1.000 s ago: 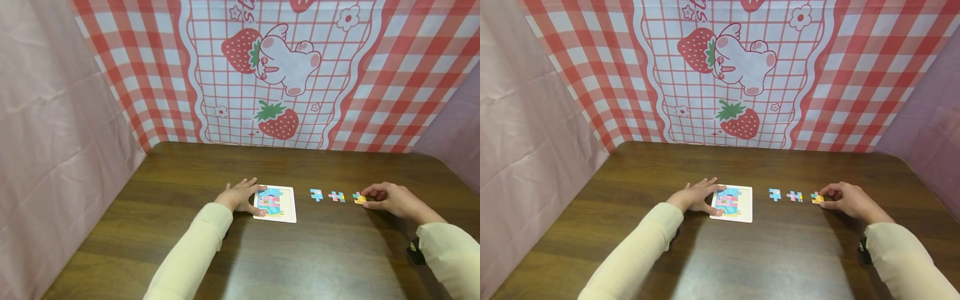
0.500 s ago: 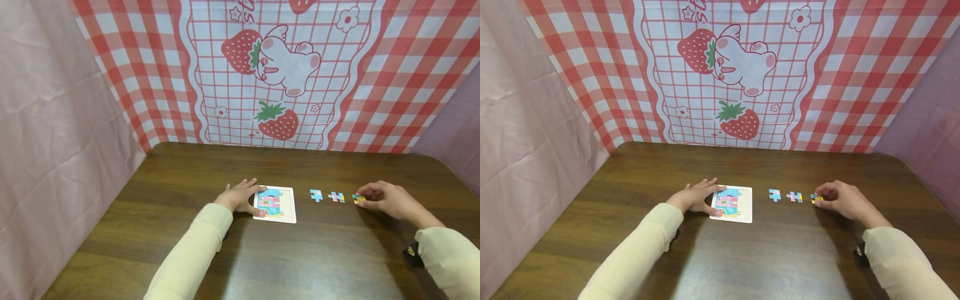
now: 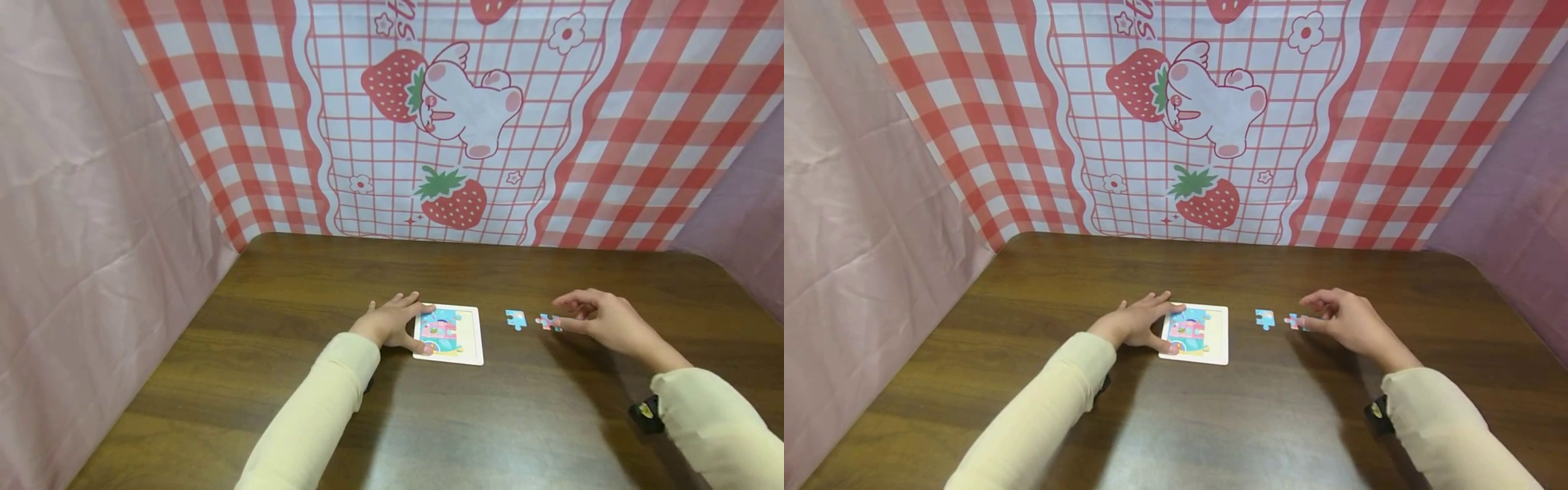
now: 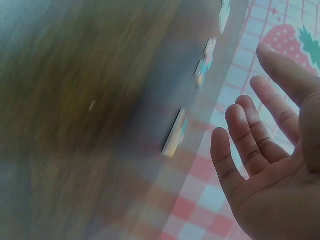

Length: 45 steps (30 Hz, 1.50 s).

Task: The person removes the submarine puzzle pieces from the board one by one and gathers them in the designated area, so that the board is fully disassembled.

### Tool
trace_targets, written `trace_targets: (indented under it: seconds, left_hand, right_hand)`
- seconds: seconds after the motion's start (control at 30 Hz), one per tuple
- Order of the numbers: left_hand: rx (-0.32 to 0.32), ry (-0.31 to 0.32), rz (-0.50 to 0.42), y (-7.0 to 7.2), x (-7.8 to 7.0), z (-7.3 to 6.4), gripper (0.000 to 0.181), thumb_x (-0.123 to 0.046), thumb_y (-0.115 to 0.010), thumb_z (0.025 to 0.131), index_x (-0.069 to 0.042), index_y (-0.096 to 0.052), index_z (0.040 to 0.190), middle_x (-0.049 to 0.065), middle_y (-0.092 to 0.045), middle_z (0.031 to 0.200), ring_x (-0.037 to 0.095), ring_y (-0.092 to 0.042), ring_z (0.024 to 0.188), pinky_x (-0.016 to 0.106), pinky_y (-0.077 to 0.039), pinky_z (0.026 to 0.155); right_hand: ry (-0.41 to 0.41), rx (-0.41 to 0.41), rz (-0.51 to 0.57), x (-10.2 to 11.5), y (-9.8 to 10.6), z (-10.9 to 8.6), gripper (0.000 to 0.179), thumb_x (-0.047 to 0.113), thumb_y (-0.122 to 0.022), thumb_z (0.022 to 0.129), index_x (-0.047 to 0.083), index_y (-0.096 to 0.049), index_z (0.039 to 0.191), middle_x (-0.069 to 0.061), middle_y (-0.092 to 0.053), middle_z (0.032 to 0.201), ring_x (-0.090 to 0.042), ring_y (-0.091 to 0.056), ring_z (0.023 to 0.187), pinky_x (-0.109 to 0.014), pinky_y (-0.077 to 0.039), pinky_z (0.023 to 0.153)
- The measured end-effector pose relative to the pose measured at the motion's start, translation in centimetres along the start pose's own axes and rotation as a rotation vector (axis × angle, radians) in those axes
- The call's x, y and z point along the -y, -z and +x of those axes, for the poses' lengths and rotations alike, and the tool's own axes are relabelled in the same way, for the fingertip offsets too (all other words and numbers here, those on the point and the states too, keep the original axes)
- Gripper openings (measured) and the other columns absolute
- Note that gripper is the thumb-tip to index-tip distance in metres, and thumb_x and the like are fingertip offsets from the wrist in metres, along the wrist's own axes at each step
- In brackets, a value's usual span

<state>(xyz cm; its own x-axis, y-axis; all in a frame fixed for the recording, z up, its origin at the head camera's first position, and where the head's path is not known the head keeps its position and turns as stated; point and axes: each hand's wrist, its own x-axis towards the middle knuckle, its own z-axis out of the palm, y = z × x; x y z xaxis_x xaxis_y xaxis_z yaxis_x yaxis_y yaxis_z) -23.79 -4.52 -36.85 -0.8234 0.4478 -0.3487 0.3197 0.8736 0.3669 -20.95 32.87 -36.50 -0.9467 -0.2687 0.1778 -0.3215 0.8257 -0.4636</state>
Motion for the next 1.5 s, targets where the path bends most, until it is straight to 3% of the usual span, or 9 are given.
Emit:
trace_targets:
  seconds: [0.4, 0.87, 1.23, 1.5]
  left_hand:
    - [-0.002, 0.0, 0.001, 0.0, 0.1, -0.1, 0.085, -0.05, -0.078, 0.087, -0.035, -0.035, 0.159, -0.005, -0.012, 0.171, 0.021, -0.006, 0.157, 0.061, -0.004, 0.122]
    - [-0.009, -0.017, -0.009, -0.1, 0.1, 0.0, 0.085, -0.049, -0.078, 0.087, -0.034, -0.036, 0.159, -0.004, -0.012, 0.171, 0.022, -0.006, 0.157, 0.062, -0.004, 0.122]
    - [0.0, 0.004, -0.005, -0.1, 0.1, 0.1, 0.085, -0.052, -0.077, 0.087, -0.036, -0.035, 0.159, -0.004, -0.013, 0.17, 0.022, -0.006, 0.157, 0.061, -0.003, 0.122]
    - [0.003, 0.004, -0.007, -0.1, 0.1, 0.1, 0.085, -0.052, -0.077, 0.087, -0.036, -0.035, 0.159, -0.004, -0.013, 0.17, 0.022, -0.006, 0.157, 0.062, -0.004, 0.122]
  right_hand:
    - [0.037, 0.048, 0.062, 3.2, -1.9, 1.5, 0.035, 0.028, -0.084, 0.086, 0.007, -0.074, 0.113, 0.002, -0.066, 0.09, -0.012, -0.058, 0.081, -0.027, -0.048, 0.067]
    - [0.103, 0.08, 0.116, 6.1, -4.8, 2.9, 0.031, 0.026, -0.083, 0.087, 0.006, -0.075, 0.109, -0.002, -0.065, 0.091, -0.012, -0.057, 0.079, -0.028, -0.048, 0.066]
    - [0.046, 0.089, 0.124, 8.3, -7.1, 4.5, 0.031, 0.027, -0.083, 0.087, 0.004, -0.076, 0.106, -0.004, -0.065, 0.089, -0.014, -0.057, 0.078, -0.033, -0.048, 0.07]
    - [-0.046, 0.102, 0.1, 10.1, -7.9, 5.2, 0.029, 0.028, -0.082, 0.087, 0.005, -0.076, 0.102, -0.002, -0.064, 0.084, -0.014, -0.057, 0.075, -0.033, -0.046, 0.067]
